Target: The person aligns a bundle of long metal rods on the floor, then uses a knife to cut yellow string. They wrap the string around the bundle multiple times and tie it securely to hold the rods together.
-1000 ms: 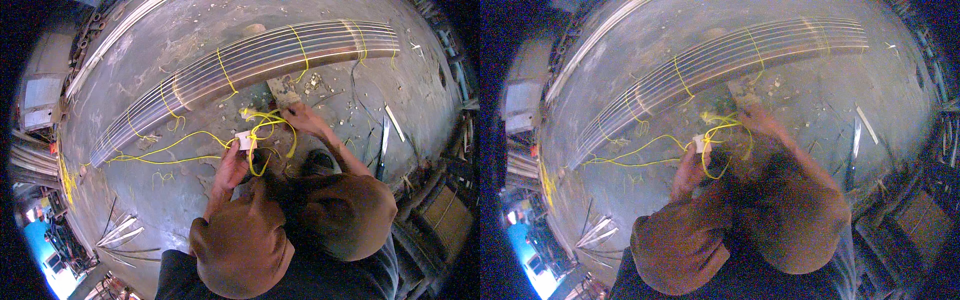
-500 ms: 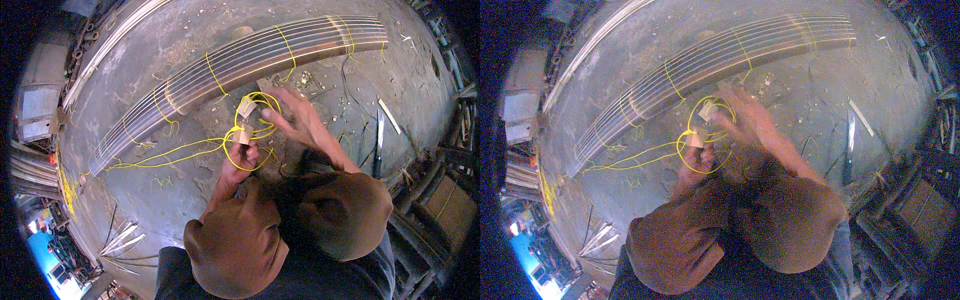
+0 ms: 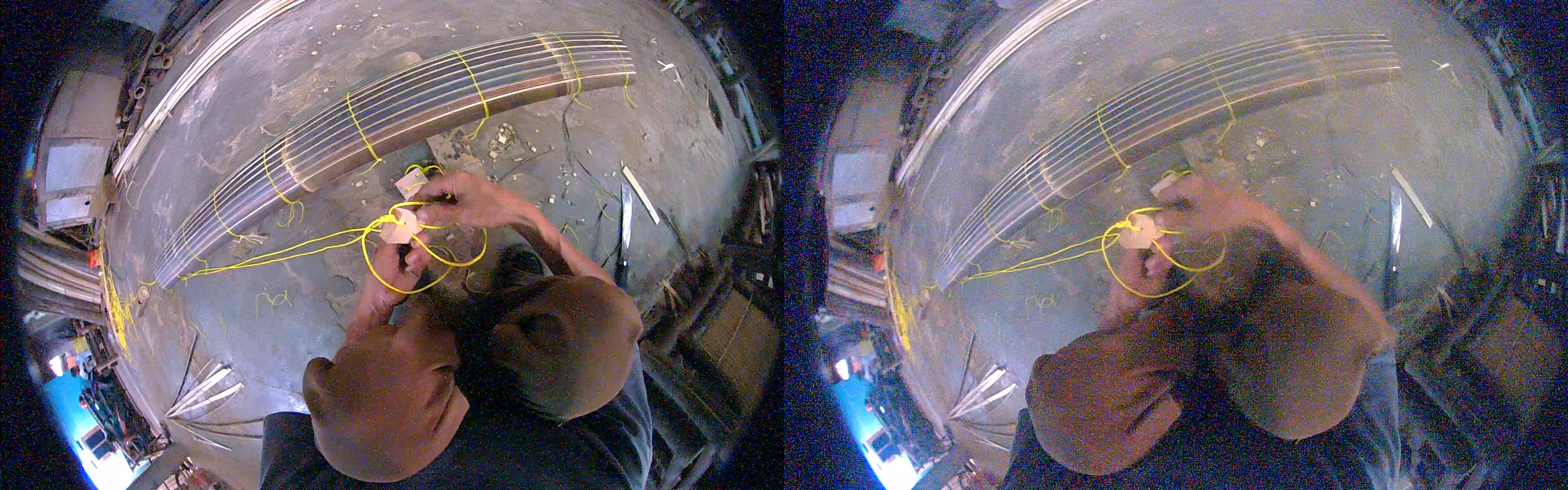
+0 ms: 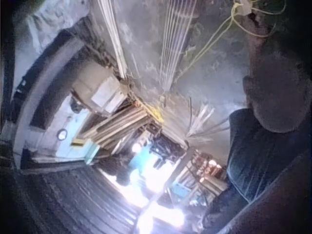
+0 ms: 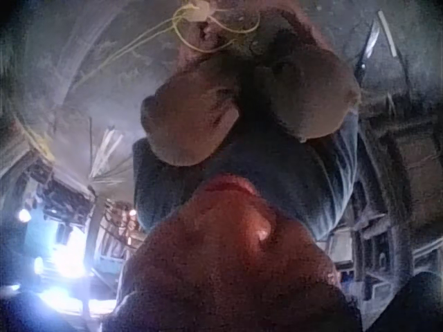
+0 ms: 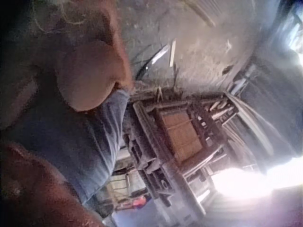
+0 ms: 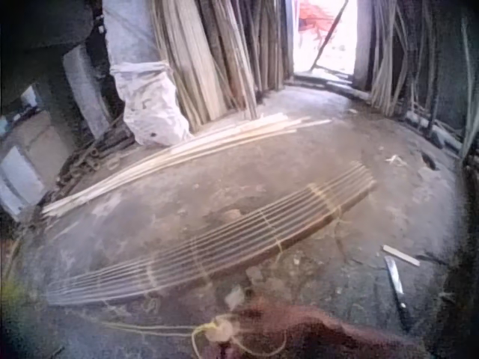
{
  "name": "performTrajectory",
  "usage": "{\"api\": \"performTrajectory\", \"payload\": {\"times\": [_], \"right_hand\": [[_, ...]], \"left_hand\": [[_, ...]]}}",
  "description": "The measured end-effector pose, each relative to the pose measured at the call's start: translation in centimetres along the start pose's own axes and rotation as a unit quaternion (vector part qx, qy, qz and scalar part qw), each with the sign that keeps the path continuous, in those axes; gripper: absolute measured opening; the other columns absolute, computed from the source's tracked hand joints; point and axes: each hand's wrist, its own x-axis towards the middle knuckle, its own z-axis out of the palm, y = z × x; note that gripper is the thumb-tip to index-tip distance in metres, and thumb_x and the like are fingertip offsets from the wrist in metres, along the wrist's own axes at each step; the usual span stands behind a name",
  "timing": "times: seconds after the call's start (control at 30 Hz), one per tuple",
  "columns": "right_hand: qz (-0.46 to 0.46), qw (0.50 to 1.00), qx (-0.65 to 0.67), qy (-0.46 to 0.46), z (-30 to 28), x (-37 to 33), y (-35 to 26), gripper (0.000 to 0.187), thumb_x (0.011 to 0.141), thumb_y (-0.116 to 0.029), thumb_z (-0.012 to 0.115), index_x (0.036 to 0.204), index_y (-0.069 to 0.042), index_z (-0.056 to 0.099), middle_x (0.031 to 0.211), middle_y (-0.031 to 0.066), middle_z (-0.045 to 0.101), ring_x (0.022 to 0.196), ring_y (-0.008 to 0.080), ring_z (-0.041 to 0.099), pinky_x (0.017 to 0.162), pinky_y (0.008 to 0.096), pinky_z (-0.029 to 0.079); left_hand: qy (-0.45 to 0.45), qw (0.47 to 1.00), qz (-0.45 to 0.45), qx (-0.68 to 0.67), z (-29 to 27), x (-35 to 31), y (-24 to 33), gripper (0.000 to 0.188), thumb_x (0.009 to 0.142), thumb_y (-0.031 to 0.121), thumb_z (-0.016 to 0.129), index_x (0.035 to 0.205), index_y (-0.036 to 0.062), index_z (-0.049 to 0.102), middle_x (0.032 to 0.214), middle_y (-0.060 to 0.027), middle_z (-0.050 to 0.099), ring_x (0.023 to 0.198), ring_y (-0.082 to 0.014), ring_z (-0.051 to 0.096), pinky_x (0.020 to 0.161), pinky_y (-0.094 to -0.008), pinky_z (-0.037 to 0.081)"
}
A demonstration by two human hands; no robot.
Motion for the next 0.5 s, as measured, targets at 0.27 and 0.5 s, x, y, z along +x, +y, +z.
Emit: {"api": "performTrajectory", "payload": {"times": [0.27, 0.5], "right_hand": [[0.138, 0.981, 0.082, 0.108, 0.7, -3.2, -1.3, 0.04, 0.089, -0.029, 0.067, 0.119, -0.004, 0.059, 0.108, 0.0118, 0.066, 0.098, 0.019, 0.061, 0.085, 0.0341, 0.048], [0.25, 0.966, -0.054, 0.032, -8.9, -8.8, -5.6, 0.038, 0.087, -0.027, 0.069, 0.118, -0.005, 0.061, 0.101, 0.0088, 0.068, 0.09, 0.0167, 0.062, 0.079, 0.0332, 0.05]], "left_hand": [[-0.001, 0.983, -0.179, -0.029, 3.1, 1.8, -0.9, 0.033, 0.102, 0.036, 0.039, 0.105, 0.0095, 0.058, 0.076, -0.0007, 0.056, 0.062, -0.0105, 0.051, 0.056, -0.0224, 0.042], [-0.275, 0.862, -0.16, 0.395, 1.3, 0.2, 7.1, 0.031, 0.098, 0.029, 0.052, 0.108, 0.0015, 0.063, 0.085, -0.0071, 0.067, 0.066, -0.0163, 0.065, 0.062, -0.0308, 0.053]]}}
